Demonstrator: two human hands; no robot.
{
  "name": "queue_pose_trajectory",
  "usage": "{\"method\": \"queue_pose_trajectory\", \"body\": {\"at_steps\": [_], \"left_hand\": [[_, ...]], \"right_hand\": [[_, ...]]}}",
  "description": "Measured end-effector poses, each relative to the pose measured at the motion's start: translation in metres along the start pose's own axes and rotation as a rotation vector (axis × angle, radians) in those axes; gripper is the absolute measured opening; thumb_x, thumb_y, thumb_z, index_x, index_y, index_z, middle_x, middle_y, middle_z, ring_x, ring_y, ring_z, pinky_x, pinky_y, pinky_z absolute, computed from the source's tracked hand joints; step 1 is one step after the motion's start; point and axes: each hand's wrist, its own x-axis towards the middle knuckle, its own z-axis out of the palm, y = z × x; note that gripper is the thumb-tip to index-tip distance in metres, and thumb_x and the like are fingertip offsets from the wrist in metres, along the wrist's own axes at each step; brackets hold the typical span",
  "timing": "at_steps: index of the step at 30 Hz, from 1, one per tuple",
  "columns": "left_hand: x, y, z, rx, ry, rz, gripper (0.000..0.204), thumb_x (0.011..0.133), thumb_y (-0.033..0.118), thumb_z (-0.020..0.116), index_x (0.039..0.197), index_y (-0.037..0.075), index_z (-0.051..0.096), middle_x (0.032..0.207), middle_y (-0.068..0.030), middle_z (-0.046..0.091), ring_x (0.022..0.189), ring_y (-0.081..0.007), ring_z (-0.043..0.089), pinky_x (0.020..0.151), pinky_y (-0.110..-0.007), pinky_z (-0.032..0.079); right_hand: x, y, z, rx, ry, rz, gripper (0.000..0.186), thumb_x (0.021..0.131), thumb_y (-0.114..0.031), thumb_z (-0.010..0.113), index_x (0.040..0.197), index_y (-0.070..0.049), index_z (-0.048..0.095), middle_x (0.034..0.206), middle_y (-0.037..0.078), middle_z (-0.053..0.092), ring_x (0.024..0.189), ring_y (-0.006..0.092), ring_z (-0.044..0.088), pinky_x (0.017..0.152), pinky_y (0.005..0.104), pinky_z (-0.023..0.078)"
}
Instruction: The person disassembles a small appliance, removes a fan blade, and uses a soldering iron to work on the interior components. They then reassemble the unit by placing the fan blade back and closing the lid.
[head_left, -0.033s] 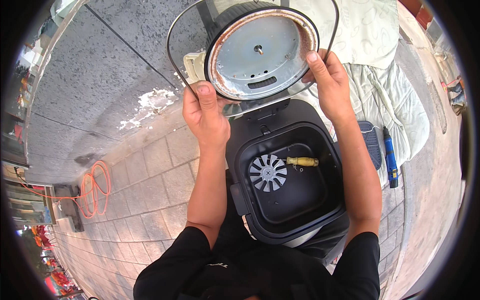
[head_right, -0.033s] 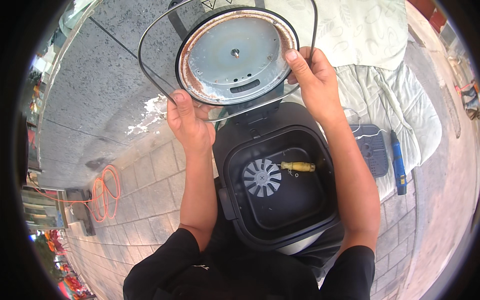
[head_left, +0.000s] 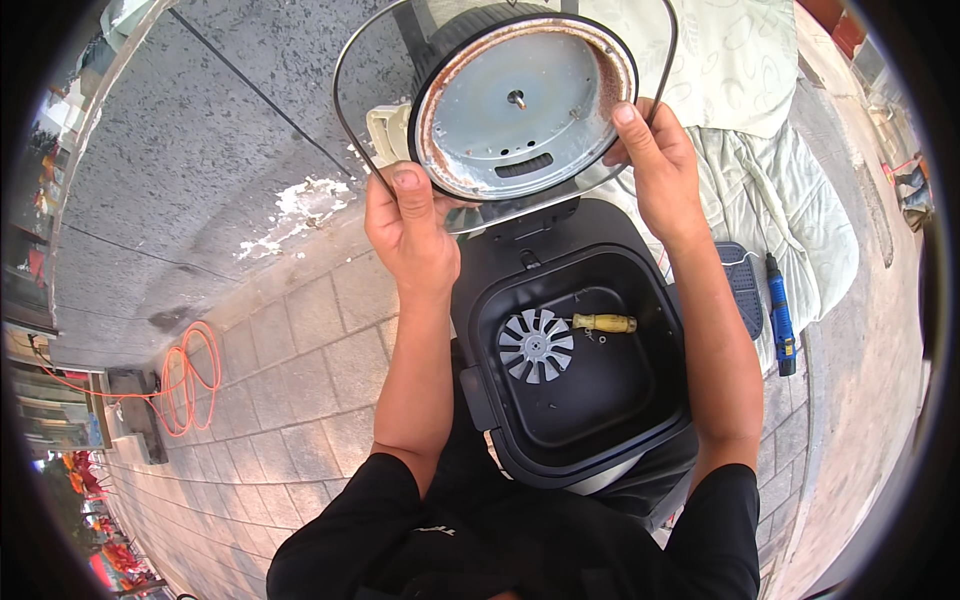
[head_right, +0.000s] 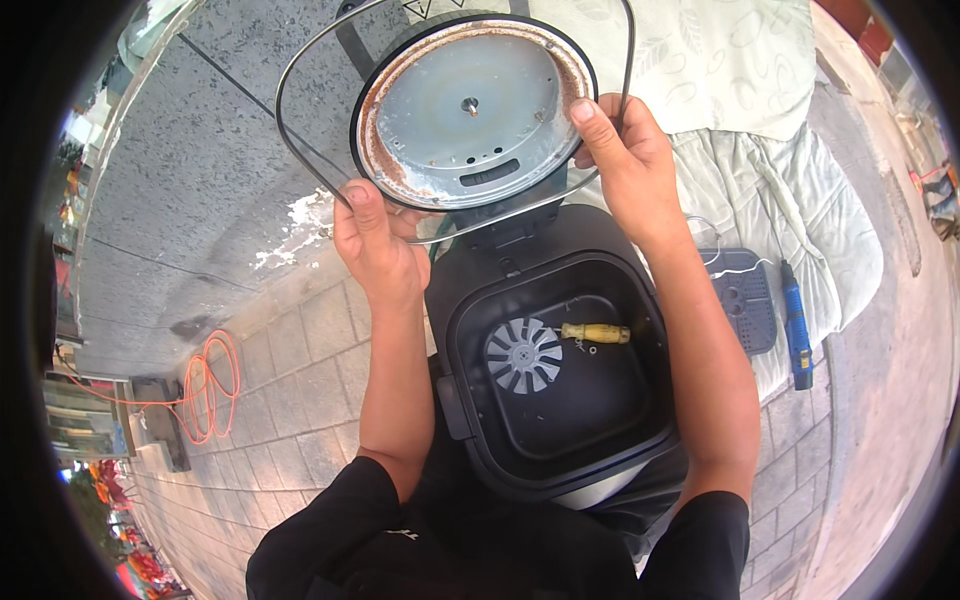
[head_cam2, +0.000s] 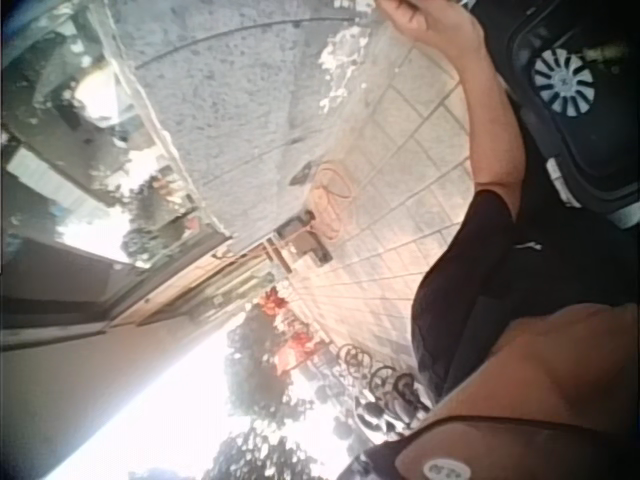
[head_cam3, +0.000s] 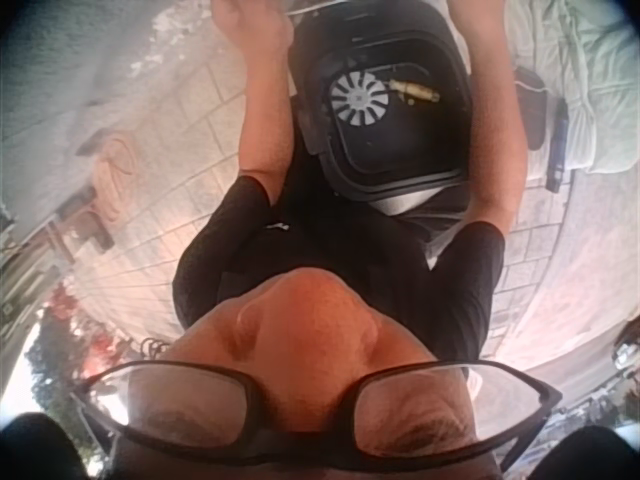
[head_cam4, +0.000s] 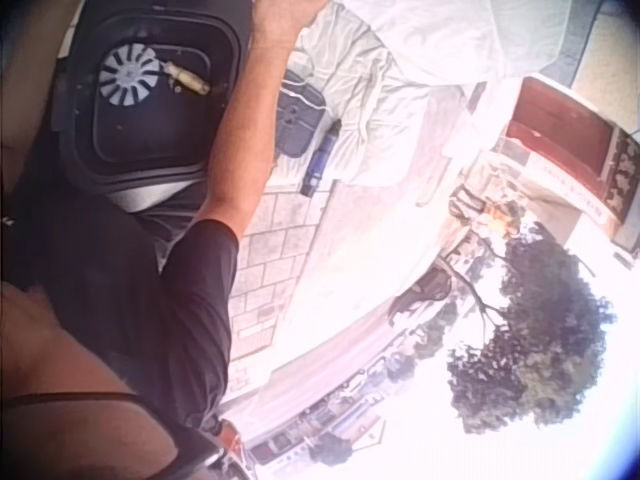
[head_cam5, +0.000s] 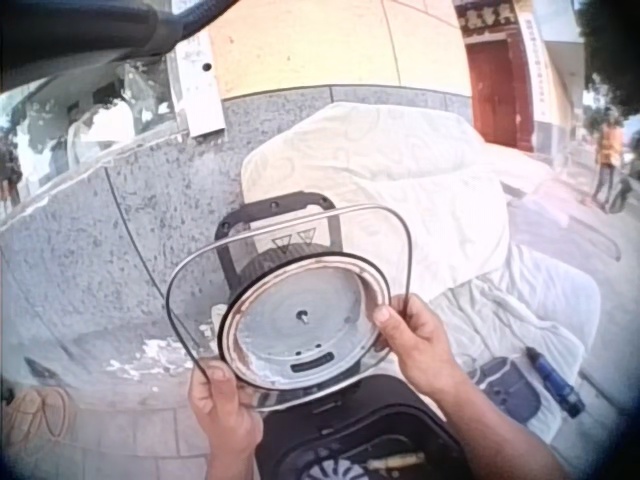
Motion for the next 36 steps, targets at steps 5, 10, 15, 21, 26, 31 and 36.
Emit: {"method": "queue_pose_trajectory", "body": {"at_steps": [5, 10, 15, 21, 26, 31, 36], "left_hand": [[0.0009, -0.0012, 0.0029, -0.032, 0.029, 0.006, 0.031, 0.109, 0.033, 0.062, 0.111, 0.003, 0.054, 0.099, -0.0117, 0.068, 0.077, -0.0202, 0.072, 0.065, -0.037, 0.065], [0.0006, -0.0024, -0.0015, -0.031, 0.003, 0.007, 0.031, 0.109, 0.033, 0.062, 0.111, 0.003, 0.054, 0.100, -0.0118, 0.068, 0.078, -0.0206, 0.072, 0.066, -0.038, 0.065], [0.0000, 0.0014, 0.0013, 0.003, 0.031, -0.019, 0.032, 0.109, 0.037, 0.062, 0.107, 0.006, 0.054, 0.096, -0.0105, 0.069, 0.081, -0.0206, 0.072, 0.067, -0.041, 0.065], [-0.0003, 0.0027, 0.0051, 0.008, 0.039, -0.019, 0.031, 0.109, 0.036, 0.063, 0.108, 0.006, 0.054, 0.096, -0.0111, 0.069, 0.082, -0.0209, 0.072, 0.069, -0.041, 0.065], [-0.0005, 0.0024, 0.0015, -0.005, 0.048, -0.036, 0.033, 0.108, 0.036, 0.064, 0.110, 0.005, 0.055, 0.098, -0.0126, 0.070, 0.083, -0.0212, 0.072, 0.070, -0.040, 0.065], [-0.0017, 0.0018, 0.0004, -0.002, 0.048, -0.040, 0.036, 0.108, 0.037, 0.064, 0.113, 0.003, 0.056, 0.097, -0.0128, 0.070, 0.082, -0.0213, 0.070, 0.070, -0.040, 0.063], [-0.0007, 0.0038, 0.0025, -0.016, 0.044, -0.048, 0.038, 0.108, 0.039, 0.063, 0.110, 0.001, 0.057, 0.096, -0.0129, 0.070, 0.082, -0.0203, 0.069, 0.072, -0.039, 0.061]], "right_hand": [[0.0000, 0.0007, -0.0007, -0.002, 0.000, -0.008, 0.038, 0.102, -0.039, 0.074, 0.109, -0.003, 0.065, 0.092, 0.000, 0.065, 0.078, 0.0094, 0.060, 0.074, 0.0260, 0.052], [-0.0003, -0.0001, -0.0004, -0.004, 0.003, -0.002, 0.038, 0.102, -0.039, 0.075, 0.110, -0.003, 0.065, 0.092, 0.001, 0.066, 0.078, 0.0097, 0.061, 0.074, 0.0263, 0.052], [-0.0004, -0.0008, -0.0005, 0.000, 0.001, 0.008, 0.039, 0.102, -0.039, 0.075, 0.111, -0.002, 0.065, 0.093, 0.001, 0.067, 0.079, 0.0099, 0.061, 0.074, 0.0266, 0.053], [0.0003, 0.0022, -0.0032, 0.033, -0.007, 0.006, 0.039, 0.102, -0.038, 0.075, 0.110, -0.002, 0.065, 0.093, 0.001, 0.068, 0.079, 0.0100, 0.062, 0.075, 0.0266, 0.053], [0.0005, 0.0025, -0.0001, 0.045, -0.009, -0.008, 0.038, 0.102, -0.036, 0.075, 0.110, -0.001, 0.065, 0.094, 0.001, 0.067, 0.078, 0.0090, 0.061, 0.074, 0.0260, 0.052], [0.0000, 0.0011, -0.0003, 0.046, -0.008, -0.004, 0.038, 0.101, -0.037, 0.076, 0.109, -0.001, 0.065, 0.092, 0.001, 0.067, 0.078, 0.0086, 0.060, 0.073, 0.0258, 0.052], [-0.0006, 0.0000, 0.0000, 0.049, -0.004, 0.004, 0.038, 0.101, -0.037, 0.076, 0.109, -0.002, 0.065, 0.092, 0.001, 0.067, 0.079, 0.0090, 0.061, 0.074, 0.0261, 0.052]]}}
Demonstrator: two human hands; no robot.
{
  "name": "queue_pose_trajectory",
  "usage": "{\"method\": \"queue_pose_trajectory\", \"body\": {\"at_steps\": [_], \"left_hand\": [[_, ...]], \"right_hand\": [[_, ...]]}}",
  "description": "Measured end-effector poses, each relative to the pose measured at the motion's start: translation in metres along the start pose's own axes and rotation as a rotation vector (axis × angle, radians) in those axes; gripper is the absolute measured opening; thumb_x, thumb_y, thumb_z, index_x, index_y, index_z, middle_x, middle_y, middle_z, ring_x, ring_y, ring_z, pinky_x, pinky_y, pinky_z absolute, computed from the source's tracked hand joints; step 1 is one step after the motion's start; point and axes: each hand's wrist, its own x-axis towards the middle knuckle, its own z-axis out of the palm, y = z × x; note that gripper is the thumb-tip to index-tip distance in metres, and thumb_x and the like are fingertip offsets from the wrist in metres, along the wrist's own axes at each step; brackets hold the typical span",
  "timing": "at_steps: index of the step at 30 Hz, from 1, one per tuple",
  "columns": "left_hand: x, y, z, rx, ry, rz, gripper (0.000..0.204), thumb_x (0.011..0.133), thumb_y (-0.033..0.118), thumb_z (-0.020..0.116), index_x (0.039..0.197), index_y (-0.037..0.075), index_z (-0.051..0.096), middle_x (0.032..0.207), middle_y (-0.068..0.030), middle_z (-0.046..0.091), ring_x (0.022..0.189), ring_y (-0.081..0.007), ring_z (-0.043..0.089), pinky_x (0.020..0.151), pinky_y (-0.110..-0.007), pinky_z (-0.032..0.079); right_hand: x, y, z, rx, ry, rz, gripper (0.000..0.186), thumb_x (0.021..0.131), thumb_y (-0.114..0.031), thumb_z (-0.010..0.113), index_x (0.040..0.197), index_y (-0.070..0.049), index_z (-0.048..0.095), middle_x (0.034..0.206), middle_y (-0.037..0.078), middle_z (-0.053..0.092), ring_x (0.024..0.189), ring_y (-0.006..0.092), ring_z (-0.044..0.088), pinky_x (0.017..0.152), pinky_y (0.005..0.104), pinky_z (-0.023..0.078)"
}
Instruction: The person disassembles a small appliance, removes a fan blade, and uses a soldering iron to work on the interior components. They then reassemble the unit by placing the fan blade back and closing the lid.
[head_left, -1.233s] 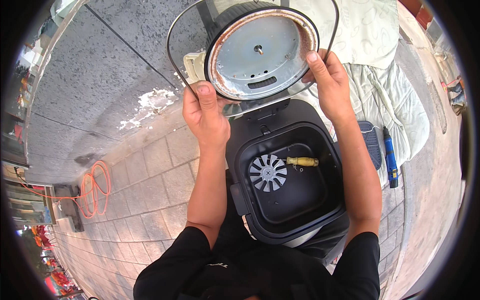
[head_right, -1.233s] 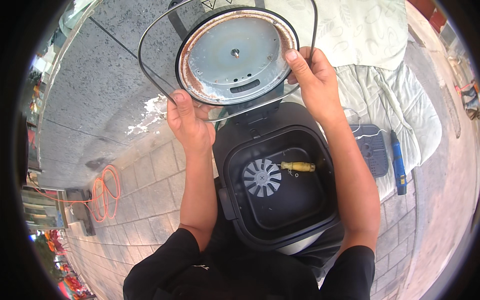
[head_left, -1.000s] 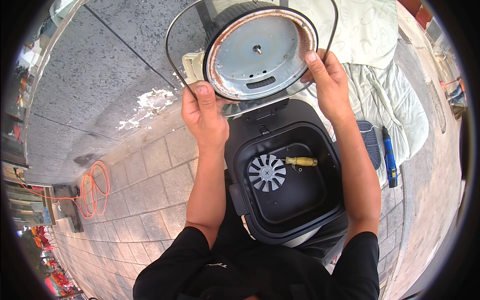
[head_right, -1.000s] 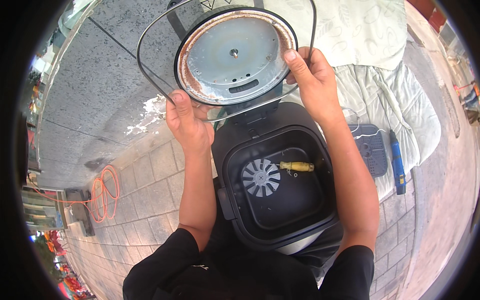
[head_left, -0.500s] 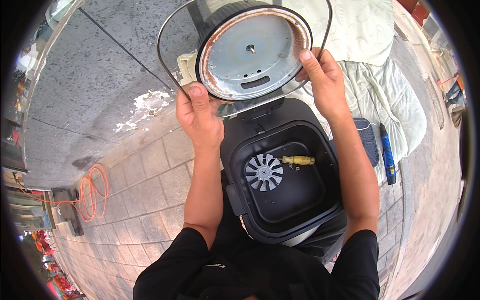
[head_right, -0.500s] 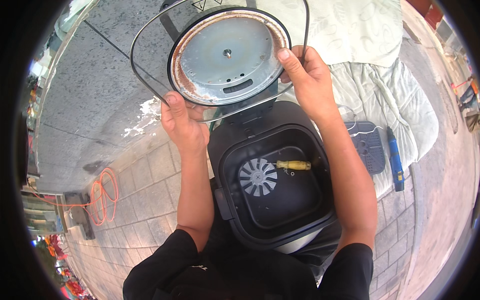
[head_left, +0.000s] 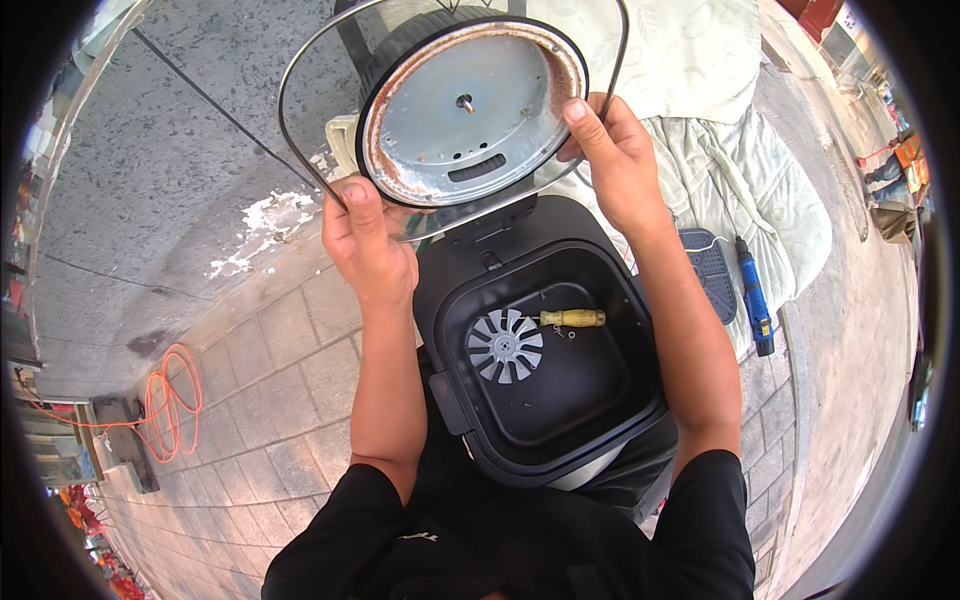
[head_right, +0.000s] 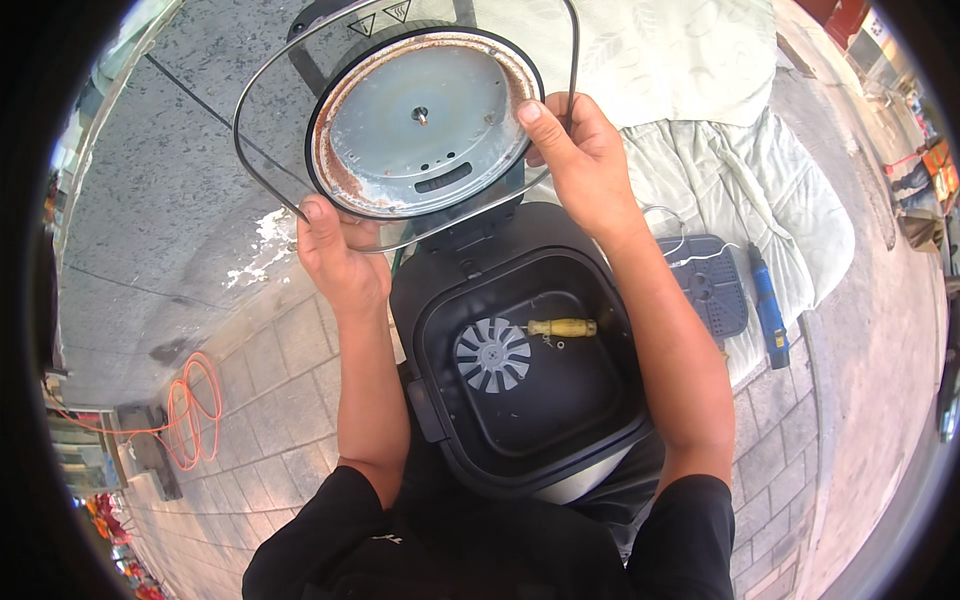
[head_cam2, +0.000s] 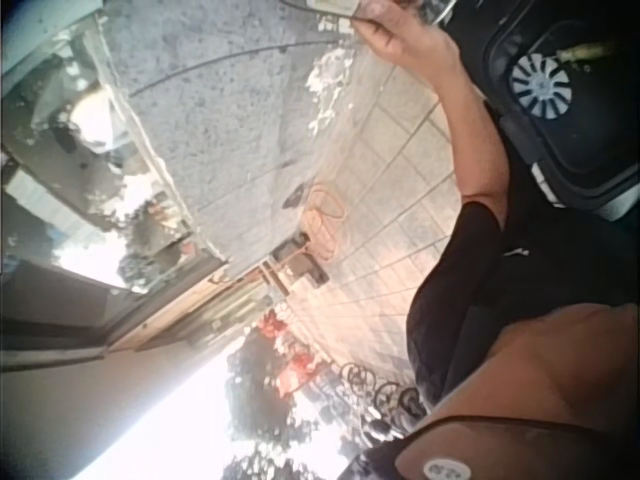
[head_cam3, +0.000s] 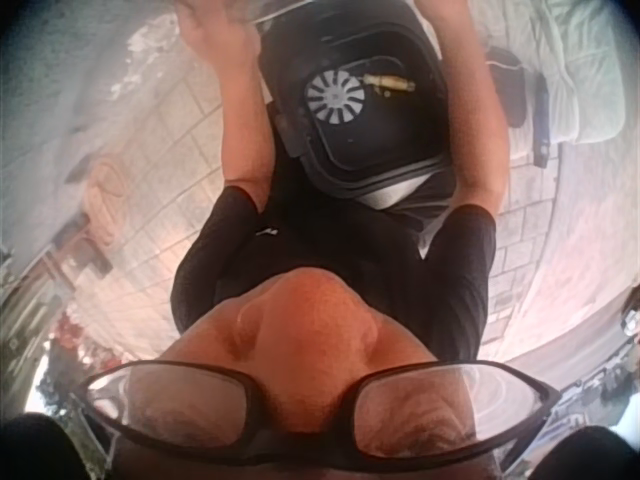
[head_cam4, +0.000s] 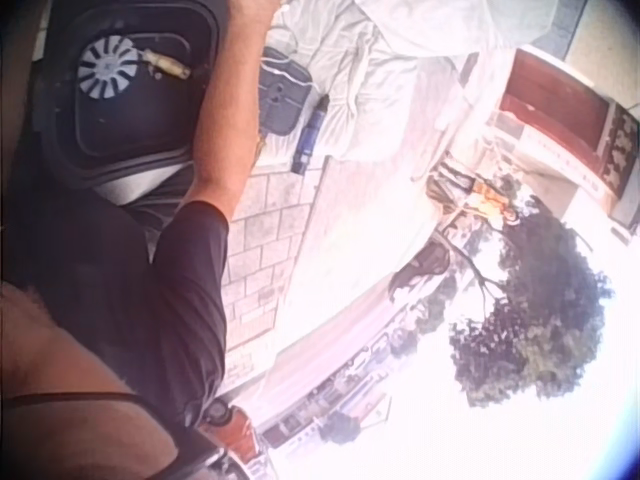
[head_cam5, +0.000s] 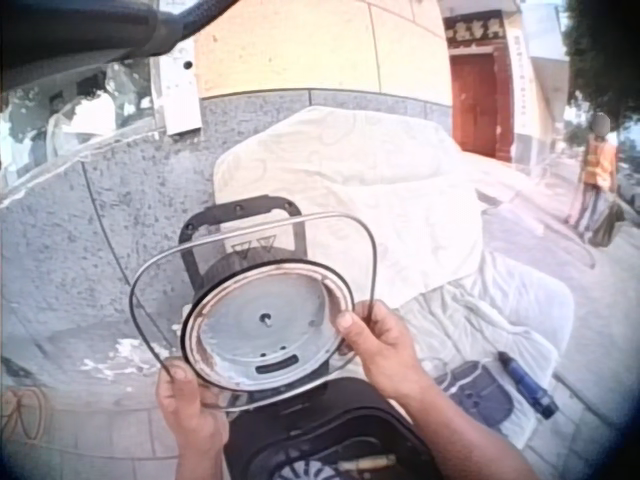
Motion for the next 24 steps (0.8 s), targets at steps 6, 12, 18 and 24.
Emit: {"method": "queue_pose_trajectory", "body": {"at_steps": [6, 12, 18, 24], "left_hand": [[0.000, -0.001, -0.001, -0.009, -0.018, 0.006, 0.040, 0.109, 0.040, 0.062, 0.111, 0.000, 0.058, 0.097, -0.0129, 0.071, 0.082, -0.0190, 0.068, 0.071, -0.037, 0.059], [0.002, -0.001, -0.005, -0.011, -0.022, -0.001, 0.039, 0.109, 0.039, 0.061, 0.110, 0.001, 0.058, 0.097, -0.0124, 0.071, 0.082, -0.0187, 0.068, 0.071, -0.037, 0.058], [0.000, -0.003, -0.002, -0.024, -0.016, -0.019, 0.039, 0.109, 0.040, 0.062, 0.112, 0.001, 0.058, 0.097, -0.0137, 0.070, 0.080, -0.0191, 0.067, 0.069, -0.037, 0.058], [0.008, -0.007, -0.009, 0.054, -0.030, -0.011, 0.045, 0.108, 0.043, 0.063, 0.109, -0.002, 0.055, 0.098, -0.0179, 0.071, 0.081, -0.0237, 0.074, 0.067, -0.040, 0.066]], "right_hand": [[0.000, 0.002, -0.002, 0.007, -0.013, -0.006, 0.037, 0.101, -0.036, 0.076, 0.109, -0.002, 0.064, 0.092, 0.001, 0.066, 0.079, 0.0093, 0.060, 0.073, 0.0263, 0.052], [0.001, 0.001, 0.001, -0.007, -0.009, 0.003, 0.036, 0.101, -0.036, 0.076, 0.109, -0.002, 0.064, 0.092, 0.001, 0.066, 0.079, 0.0095, 0.060, 0.073, 0.0263, 0.052], [-0.003, -0.004, -0.003, -0.059, -0.020, 0.004, 0.040, 0.101, -0.037, 0.076, 0.112, 0.000, 0.066, 0.095, 0.002, 0.068, 0.081, 0.0105, 0.062, 0.076, 0.0272, 0.053], [-0.002, -0.027, -0.064, -0.344, 0.037, -0.077, 0.054, 0.098, -0.043, 0.078, 0.132, -0.003, 0.066, 0.109, 0.008, 0.074, 0.095, 0.0193, 0.070, 0.086, 0.0327, 0.057]]}}
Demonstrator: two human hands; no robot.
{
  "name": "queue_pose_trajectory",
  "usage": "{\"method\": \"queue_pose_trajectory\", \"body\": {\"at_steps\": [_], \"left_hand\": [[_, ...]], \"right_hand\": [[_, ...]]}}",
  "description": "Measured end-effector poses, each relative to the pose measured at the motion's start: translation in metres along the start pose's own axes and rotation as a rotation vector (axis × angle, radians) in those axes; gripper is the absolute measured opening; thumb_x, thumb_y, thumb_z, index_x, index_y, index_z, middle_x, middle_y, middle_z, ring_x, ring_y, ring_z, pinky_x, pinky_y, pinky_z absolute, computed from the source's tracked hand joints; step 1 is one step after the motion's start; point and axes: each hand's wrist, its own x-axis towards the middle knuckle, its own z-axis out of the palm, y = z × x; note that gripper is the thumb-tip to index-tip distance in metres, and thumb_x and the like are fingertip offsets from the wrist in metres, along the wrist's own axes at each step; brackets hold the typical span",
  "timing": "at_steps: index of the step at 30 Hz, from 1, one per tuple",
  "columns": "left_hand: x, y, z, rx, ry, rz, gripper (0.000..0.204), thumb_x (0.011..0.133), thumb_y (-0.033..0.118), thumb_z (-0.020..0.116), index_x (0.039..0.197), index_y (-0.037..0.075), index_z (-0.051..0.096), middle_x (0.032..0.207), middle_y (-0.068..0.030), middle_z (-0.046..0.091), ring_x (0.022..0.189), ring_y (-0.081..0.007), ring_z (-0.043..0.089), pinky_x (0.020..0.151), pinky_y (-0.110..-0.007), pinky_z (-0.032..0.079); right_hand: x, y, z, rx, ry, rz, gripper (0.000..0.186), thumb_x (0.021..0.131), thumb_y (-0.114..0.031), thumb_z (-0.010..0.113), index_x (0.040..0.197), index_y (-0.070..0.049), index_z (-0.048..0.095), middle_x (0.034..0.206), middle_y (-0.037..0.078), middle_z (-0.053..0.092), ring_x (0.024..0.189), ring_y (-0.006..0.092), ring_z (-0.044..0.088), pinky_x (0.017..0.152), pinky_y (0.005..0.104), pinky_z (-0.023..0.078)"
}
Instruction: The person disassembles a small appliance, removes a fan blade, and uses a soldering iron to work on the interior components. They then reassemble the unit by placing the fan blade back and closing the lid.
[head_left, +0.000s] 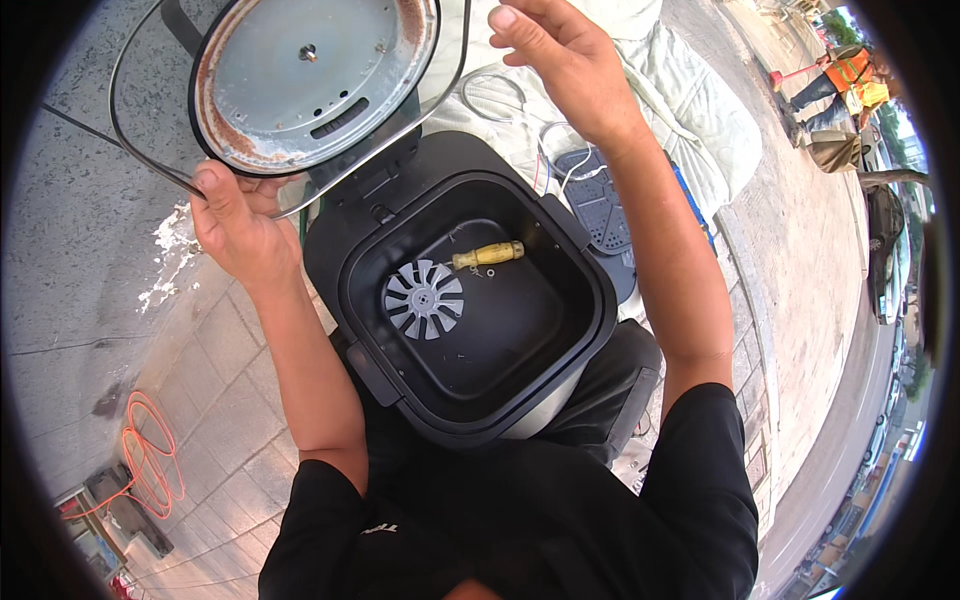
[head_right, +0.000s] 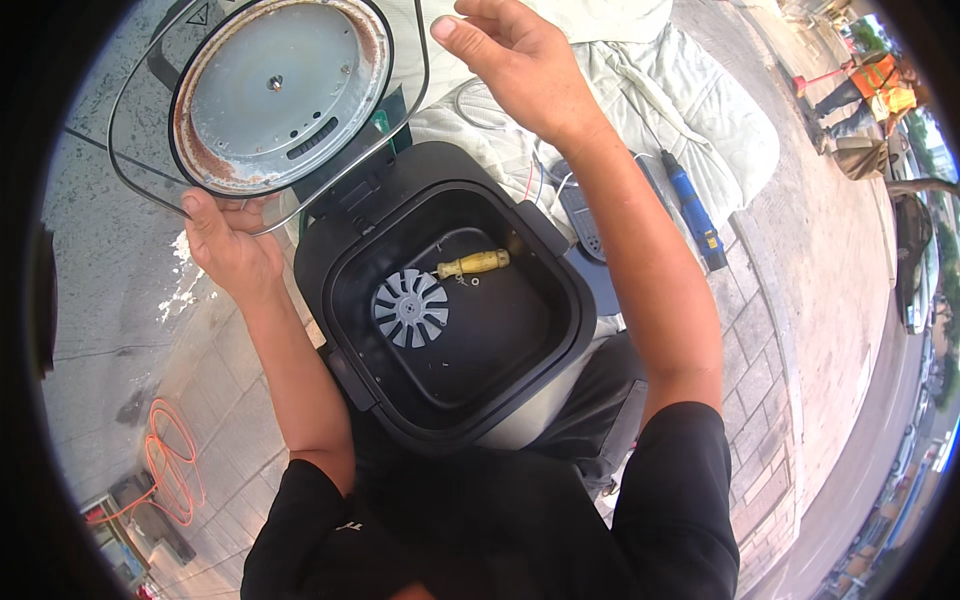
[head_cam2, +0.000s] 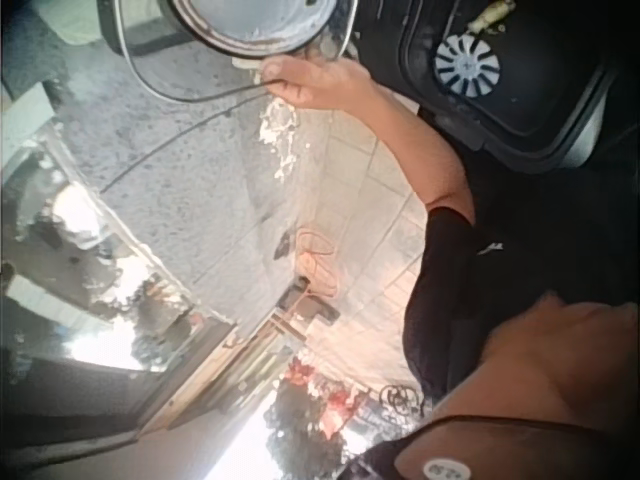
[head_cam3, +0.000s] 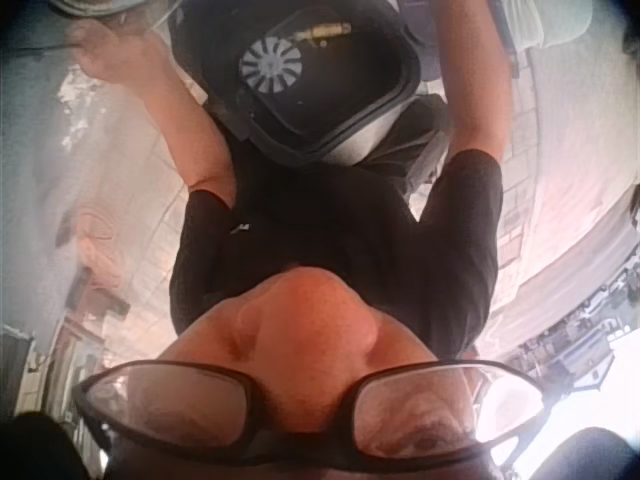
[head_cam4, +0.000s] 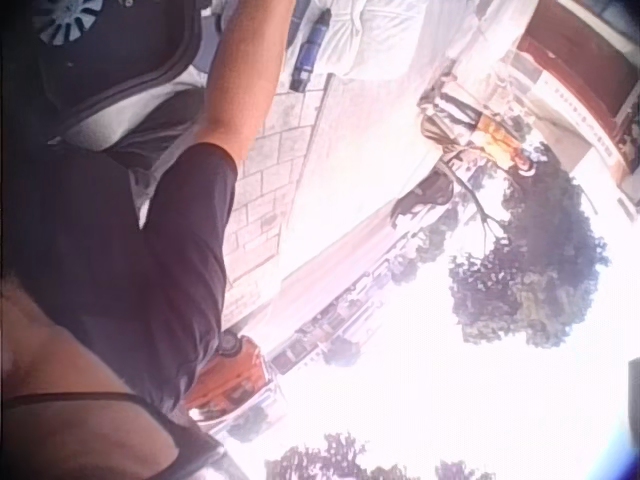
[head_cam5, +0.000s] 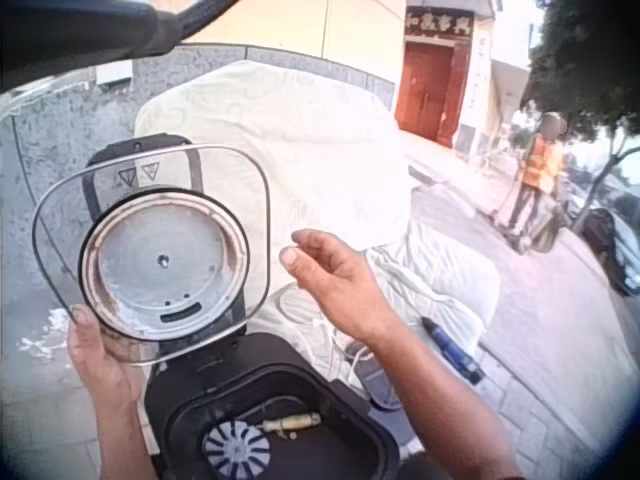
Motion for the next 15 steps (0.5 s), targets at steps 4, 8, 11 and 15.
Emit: {"method": "queue_pose_trajectory", "body": {"at_steps": [4, 8, 11, 15], "left_hand": [[-0.001, 0.001, -0.005, 0.039, -0.010, 0.001, 0.050, 0.106, 0.046, 0.064, 0.111, -0.003, 0.057, 0.098, -0.0179, 0.072, 0.081, -0.0232, 0.074, 0.071, -0.039, 0.066], [0.000, 0.005, -0.007, 0.037, 0.012, -0.019, 0.055, 0.105, 0.048, 0.066, 0.116, -0.006, 0.059, 0.105, -0.0185, 0.073, 0.087, -0.0239, 0.075, 0.077, -0.038, 0.066], [-0.001, 0.003, -0.009, 0.037, -0.002, -0.035, 0.054, 0.105, 0.046, 0.067, 0.117, -0.006, 0.059, 0.107, -0.0186, 0.073, 0.091, -0.0238, 0.075, 0.079, -0.038, 0.065], [0.006, -0.009, -0.026, 0.005, -0.024, -0.028, 0.042, 0.105, 0.035, 0.070, 0.116, -0.004, 0.059, 0.104, -0.0175, 0.073, 0.089, -0.0225, 0.074, 0.080, -0.038, 0.065]], "right_hand": [[-0.044, -0.014, -0.080, -0.260, -0.001, 0.230, 0.048, 0.103, -0.041, 0.071, 0.125, 0.001, 0.072, 0.100, 0.008, 0.076, 0.089, 0.0136, 0.071, 0.084, 0.0300, 0.058], [-0.111, 0.018, -0.151, -0.590, 0.008, 0.521, 0.043, 0.102, -0.036, 0.070, 0.123, 0.001, 0.074, 0.099, 0.010, 0.077, 0.089, 0.0175, 0.072, 0.084, 0.0335, 0.058], [-0.162, 0.060, -0.205, -0.901, 0.153, 0.559, 0.044, 0.095, -0.033, 0.070, 0.125, -0.002, 0.073, 0.109, 0.020, 0.076, 0.103, 0.0334, 0.072, 0.094, 0.0429, 0.056], [-0.199, 0.098, -0.250, -1.346, 0.249, 0.647, 0.049, 0.092, -0.033, 0.068, 0.131, -0.005, 0.069, 0.133, 0.025, 0.065, 0.126, 0.0425, 0.060, 0.107, 0.0508, 0.049]]}}
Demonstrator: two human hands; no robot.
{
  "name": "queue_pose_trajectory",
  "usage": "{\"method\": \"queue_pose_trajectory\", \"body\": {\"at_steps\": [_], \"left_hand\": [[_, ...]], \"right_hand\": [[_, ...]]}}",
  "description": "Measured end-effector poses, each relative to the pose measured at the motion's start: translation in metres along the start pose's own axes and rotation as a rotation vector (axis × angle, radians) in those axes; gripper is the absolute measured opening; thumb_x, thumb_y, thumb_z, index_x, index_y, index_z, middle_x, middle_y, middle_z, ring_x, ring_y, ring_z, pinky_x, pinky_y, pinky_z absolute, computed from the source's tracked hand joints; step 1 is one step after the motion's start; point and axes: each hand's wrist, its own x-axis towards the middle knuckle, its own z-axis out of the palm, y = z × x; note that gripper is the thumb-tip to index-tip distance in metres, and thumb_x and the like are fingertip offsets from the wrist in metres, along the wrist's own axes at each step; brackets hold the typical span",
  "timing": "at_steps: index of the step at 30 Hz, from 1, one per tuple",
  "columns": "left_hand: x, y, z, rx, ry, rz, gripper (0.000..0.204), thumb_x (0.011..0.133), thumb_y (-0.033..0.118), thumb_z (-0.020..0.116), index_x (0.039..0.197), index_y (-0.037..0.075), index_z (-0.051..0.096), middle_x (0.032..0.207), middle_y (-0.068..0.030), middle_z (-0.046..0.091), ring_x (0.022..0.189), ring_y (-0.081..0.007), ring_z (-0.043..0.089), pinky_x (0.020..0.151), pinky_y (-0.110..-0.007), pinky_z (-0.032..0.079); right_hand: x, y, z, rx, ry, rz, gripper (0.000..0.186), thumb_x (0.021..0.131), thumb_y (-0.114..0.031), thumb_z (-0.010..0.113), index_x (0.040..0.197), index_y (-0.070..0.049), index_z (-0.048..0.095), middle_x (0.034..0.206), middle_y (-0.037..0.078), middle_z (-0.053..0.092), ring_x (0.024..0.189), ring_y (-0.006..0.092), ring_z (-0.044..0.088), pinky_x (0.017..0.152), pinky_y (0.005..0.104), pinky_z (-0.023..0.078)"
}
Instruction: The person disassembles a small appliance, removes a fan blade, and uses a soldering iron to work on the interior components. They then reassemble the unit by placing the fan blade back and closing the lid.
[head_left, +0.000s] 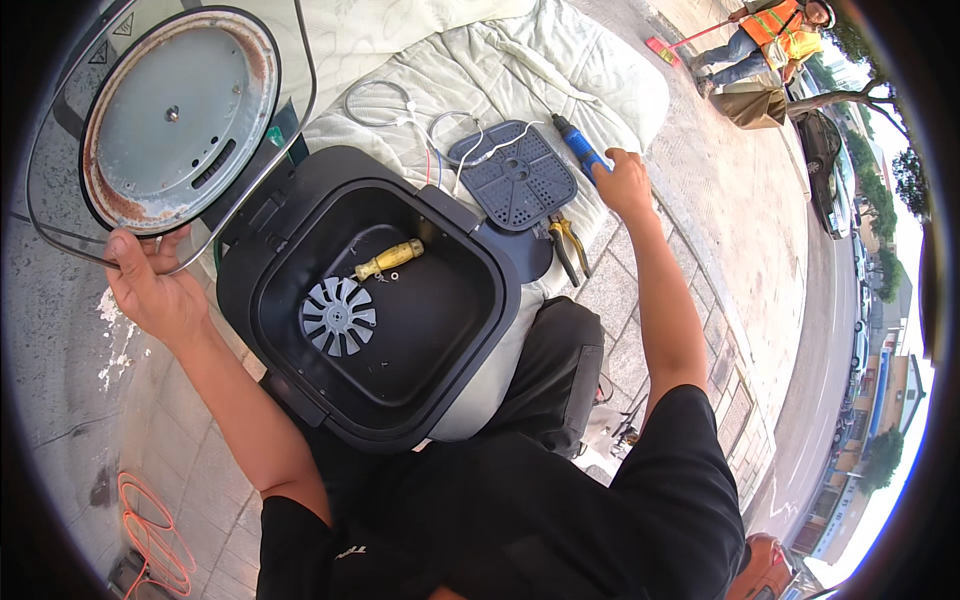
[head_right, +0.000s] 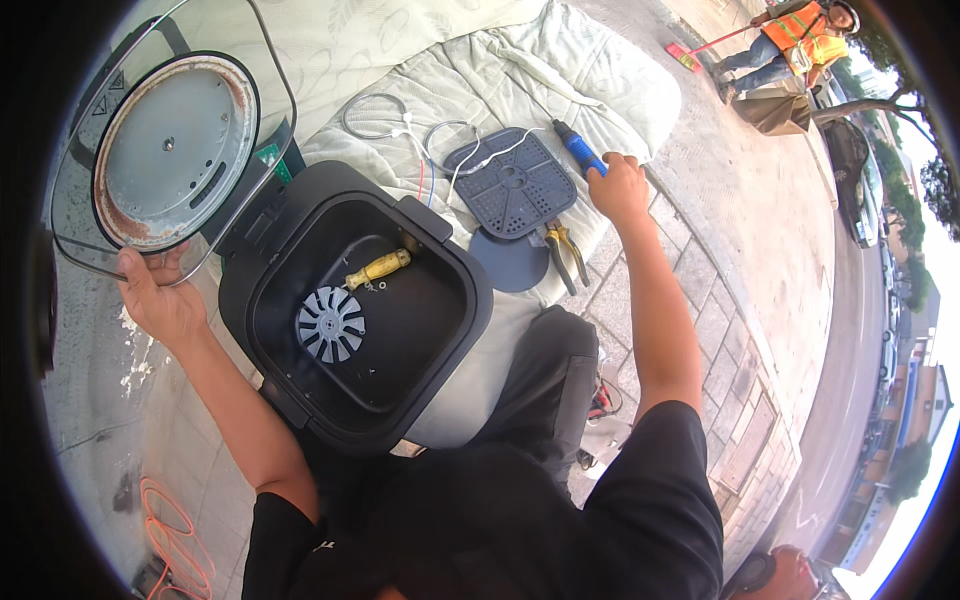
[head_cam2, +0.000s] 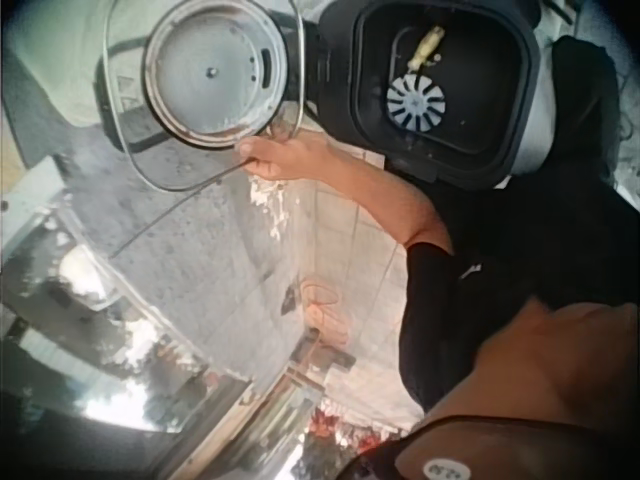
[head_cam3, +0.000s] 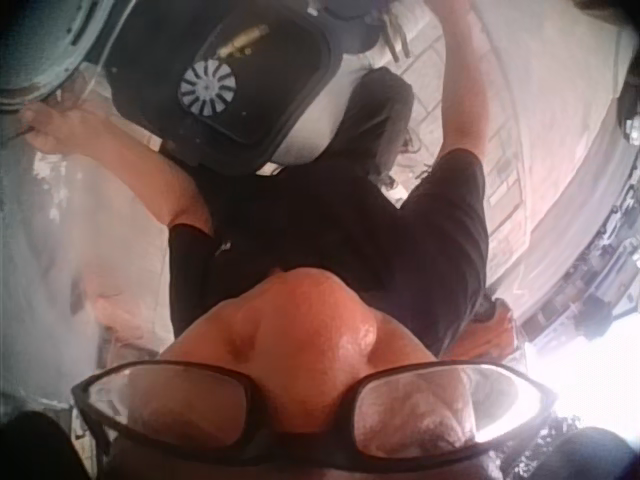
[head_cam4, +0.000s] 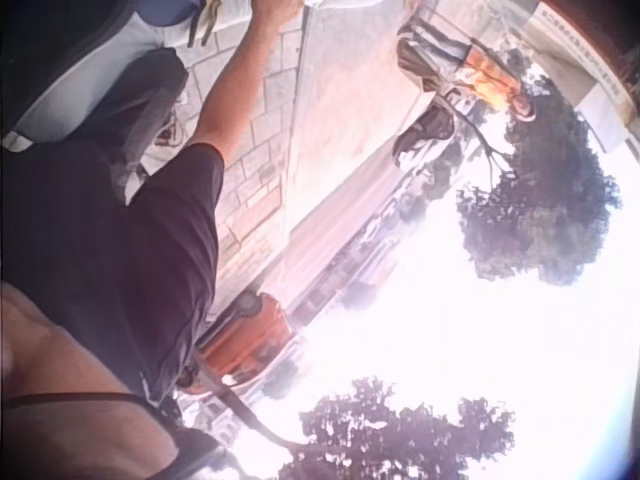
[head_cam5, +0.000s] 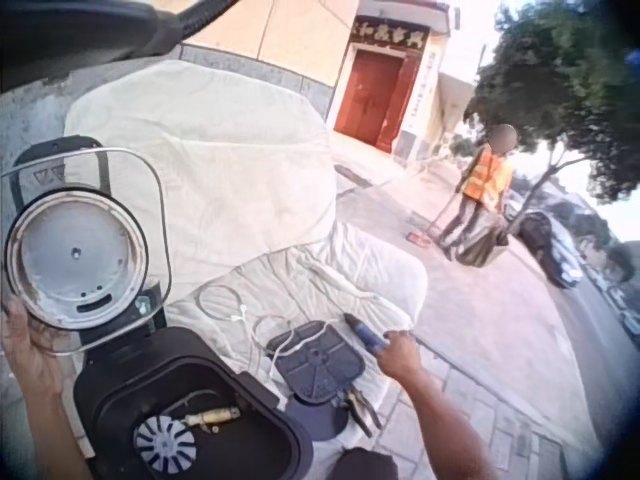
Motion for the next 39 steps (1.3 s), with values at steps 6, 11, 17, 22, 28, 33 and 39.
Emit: {"method": "queue_pose_trajectory", "body": {"at_steps": [6, 11, 17, 22, 28, 33, 39], "left_hand": [[0.005, -0.007, -0.020, 0.115, 0.047, 0.023, 0.023, 0.103, 0.021, 0.073, 0.107, 0.001, 0.061, 0.100, -0.0124, 0.072, 0.085, -0.0151, 0.068, 0.084, -0.028, 0.057], [0.002, -0.001, -0.014, 0.032, -0.027, 0.035, 0.017, 0.101, 0.007, 0.071, 0.114, -0.001, 0.063, 0.121, -0.0133, 0.071, 0.109, -0.0183, 0.067, 0.101, -0.035, 0.052], [-0.002, 0.003, 0.008, 0.031, -0.116, 0.048, 0.029, 0.094, -0.001, 0.076, 0.119, 0.002, 0.063, 0.124, -0.0109, 0.069, 0.116, -0.0183, 0.064, 0.106, -0.038, 0.048], [-0.007, 0.009, 0.015, 0.039, -0.093, 0.002, 0.037, 0.087, -0.003, 0.081, 0.116, 0.000, 0.058, 0.114, -0.0114, 0.071, 0.109, -0.0187, 0.067, 0.105, -0.040, 0.051], [-0.008, 0.003, 0.003, 0.070, -0.244, 0.017, 0.048, 0.083, -0.010, 0.075, 0.125, 0.001, 0.052, 0.131, -0.0152, 0.065, 0.127, -0.0240, 0.061, 0.115, -0.048, 0.043], [-0.009, -0.002, 0.005, 0.065, -0.256, -0.036, 0.060, 0.083, -0.010, 0.075, 0.136, -0.003, 0.051, 0.134, -0.0131, 0.065, 0.129, -0.0234, 0.061, 0.118, -0.045, 0.040], [-0.004, -0.012, -0.005, 0.097, -0.323, -0.062, 0.057, 0.081, -0.004, 0.082, 0.133, -0.005, 0.060, 0.150, -0.0168, 0.056, 0.135, -0.0240, 0.058, 0.120, -0.043, 0.037]], "right_hand": [[0.026, 0.016, 0.025, -0.137, -0.148, 0.063, 0.054, 0.094, -0.040, 0.068, 0.136, -0.006, 0.065, 0.141, 0.020, 0.061, 0.133, 0.0388, 0.056, 0.111, 0.0524, 0.045], [0.057, 0.015, 0.059, -0.156, -0.302, 0.151, 0.057, 0.096, -0.045, 0.068, 0.138, -0.008, 0.059, 0.141, 0.020, 0.060, 0.136, 0.0374, 0.056, 0.112, 0.0526, 0.045], [0.052, 0.033, 0.071, -0.145, -0.263, -0.012, 0.069, 0.097, -0.056, 0.064, 0.146, -0.008, 0.054, 0.133, 0.025, 0.064, 0.123, 0.0456, 0.063, 0.103, 0.0556, 0.050], [0.040, 0.071, 0.057, 0.150, -0.273, -0.061, 0.055, 0.099, -0.053, 0.064, 0.113, 0.001, 0.069, 0.091, 0.018, 0.071, 0.091, 0.0384, 0.071, 0.088, 0.0467, 0.055], [-0.021, 0.076, -0.028, 1.025, -0.472, 0.383, 0.052, 0.101, -0.050, 0.066, 0.119, -0.001, 0.063, 0.082, 0.002, 0.058, 0.070, 0.0139, 0.061, 0.058, 0.0314, 0.054], [-0.106, 0.030, -0.096, 1.449, -0.455, 0.184, 0.059, 0.103, -0.048, 0.066, 0.138, -0.002, 0.053, 0.100, 0.002, 0.060, 0.070, 0.0110, 0.063, 0.054, 0.0282, 0.057], [-0.208, -0.062, -0.132, 1.611, -0.813, 0.052, 0.091, 0.080, -0.047, 0.087, 0.135, 0.014, 0.047, 0.086, 0.015, 0.060, 0.060, 0.0256, 0.066, 0.049, 0.0357, 0.058]]}}
